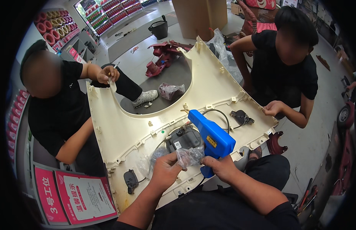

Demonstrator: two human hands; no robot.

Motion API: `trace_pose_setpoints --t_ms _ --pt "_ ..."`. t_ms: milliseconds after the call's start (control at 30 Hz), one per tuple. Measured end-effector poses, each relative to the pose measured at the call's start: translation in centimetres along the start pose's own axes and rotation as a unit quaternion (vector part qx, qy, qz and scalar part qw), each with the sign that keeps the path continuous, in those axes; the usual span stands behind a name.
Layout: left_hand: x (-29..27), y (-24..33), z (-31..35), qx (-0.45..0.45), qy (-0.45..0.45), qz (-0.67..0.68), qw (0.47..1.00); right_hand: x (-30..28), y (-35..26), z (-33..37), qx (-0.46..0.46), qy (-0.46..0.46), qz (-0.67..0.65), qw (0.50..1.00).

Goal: The person uses a blue heat gun to apply heat to a large beige plastic vehicle part while seated on the floor. They then use a power drill to fasten components onto the part. Two other people assist by holding the part steady.

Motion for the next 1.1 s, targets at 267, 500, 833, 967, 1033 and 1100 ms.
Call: trace_pose_setpoints --t_ms 267,500,833,967,1033,1100 --pt "-0.3 -0.2 0.2 0.071 0.010 -0.075 0.995 0.3 -0.3 0.1 0.009 0.016 -0.031 0.999" --pt "0.6 0.8 0.4 0.058 0.028 -0.090 0.994 0.4 -0.9 0.2 0.010 -0.028 0.003 1.000" --pt "0.3 1.4 0.7 0.108 0.059 -0.144 0.982 0.5 -0.5 -0.2 0.053 0.015 -0.116 0.992" --pt "1.3 2.1 0.9 0.142 0.076 -0.187 0.969 1.3 -0.7 0.0 0.042 -0.010 -0.083 0.996" --pt "1.3 2.0 0.8 0.129 0.053 -0.179 0.974 1.2 -0.5 0.2 0.047 -0.006 -0.105 0.993" --pt "1.3 2.1 0.6 0.127 0.043 -0.170 0.976 1.1 -0.4 0.1 0.051 -0.016 -0.131 0.990"
Point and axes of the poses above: each hand's wrist, its own z-axis away from the middle knuckle, its own x-axis out of the palm, y = z × x, the point moved 4 cm from there along -z, towards the middle knuckle, and after that the axes turned 6 degrees about z, right-handed, at the moved point
